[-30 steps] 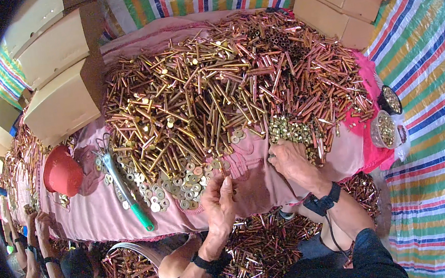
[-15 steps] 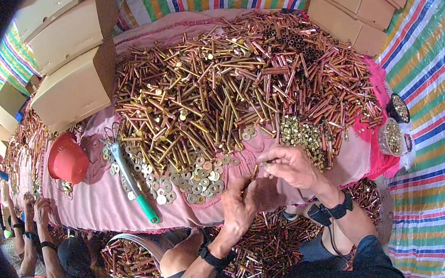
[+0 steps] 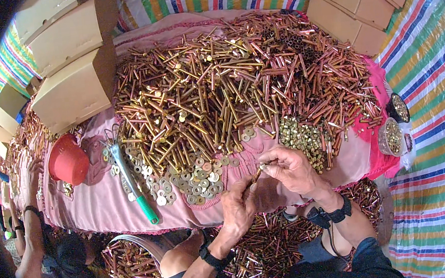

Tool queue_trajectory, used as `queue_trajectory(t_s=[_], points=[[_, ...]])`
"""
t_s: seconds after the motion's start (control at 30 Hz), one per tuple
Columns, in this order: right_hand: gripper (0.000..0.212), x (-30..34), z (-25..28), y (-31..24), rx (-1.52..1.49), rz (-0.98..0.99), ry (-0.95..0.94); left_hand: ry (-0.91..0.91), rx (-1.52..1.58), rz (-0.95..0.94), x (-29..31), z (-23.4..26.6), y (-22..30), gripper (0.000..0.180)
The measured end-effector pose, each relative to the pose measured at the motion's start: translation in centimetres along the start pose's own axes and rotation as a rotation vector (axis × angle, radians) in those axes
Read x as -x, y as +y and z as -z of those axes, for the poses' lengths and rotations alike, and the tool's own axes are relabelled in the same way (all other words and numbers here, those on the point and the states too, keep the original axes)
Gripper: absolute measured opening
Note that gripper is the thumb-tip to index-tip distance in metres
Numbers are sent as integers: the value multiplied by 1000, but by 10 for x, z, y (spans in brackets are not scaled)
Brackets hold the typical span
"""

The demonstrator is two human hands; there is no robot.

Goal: Manually assemble small metal washers onto metal pins at a workshop table.

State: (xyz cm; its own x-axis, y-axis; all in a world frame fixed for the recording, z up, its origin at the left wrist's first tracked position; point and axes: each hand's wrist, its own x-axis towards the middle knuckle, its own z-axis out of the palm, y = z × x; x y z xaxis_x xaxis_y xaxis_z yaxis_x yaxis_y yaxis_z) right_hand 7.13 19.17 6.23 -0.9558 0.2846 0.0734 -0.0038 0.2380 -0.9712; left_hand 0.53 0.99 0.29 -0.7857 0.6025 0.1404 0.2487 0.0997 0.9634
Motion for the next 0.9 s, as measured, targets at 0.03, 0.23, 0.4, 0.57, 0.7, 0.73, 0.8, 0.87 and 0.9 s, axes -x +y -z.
queue_trajectory(t_s=[0.03,0.23,0.4,0.57,0.7,0.73,0.8,0.87,0.9], points=[[23,1,0,-2,-12,-9,0,-4,7,-12,-1,0,2,21],[16,7,-2,6,-436,-188,49,-132,13,82,-5,8,12,21],[11,6,-3,4,-239,-15,43,-248,276,188,-4,9,-5,22],[8,6,-5,10,-133,118,27,-278,354,242,-1,9,-10,21],[13,7,-2,5,32,102,39,-212,206,139,-3,11,7,20],[15,8,-3,2,75,75,48,-188,167,106,-3,12,10,19],[20,9,-7,-8,56,1,84,-173,66,95,-5,15,12,18],[24,10,-8,-20,141,-14,82,-157,16,69,-6,17,15,17],[25,11,-6,-26,236,8,63,-150,17,49,-5,17,16,16]])
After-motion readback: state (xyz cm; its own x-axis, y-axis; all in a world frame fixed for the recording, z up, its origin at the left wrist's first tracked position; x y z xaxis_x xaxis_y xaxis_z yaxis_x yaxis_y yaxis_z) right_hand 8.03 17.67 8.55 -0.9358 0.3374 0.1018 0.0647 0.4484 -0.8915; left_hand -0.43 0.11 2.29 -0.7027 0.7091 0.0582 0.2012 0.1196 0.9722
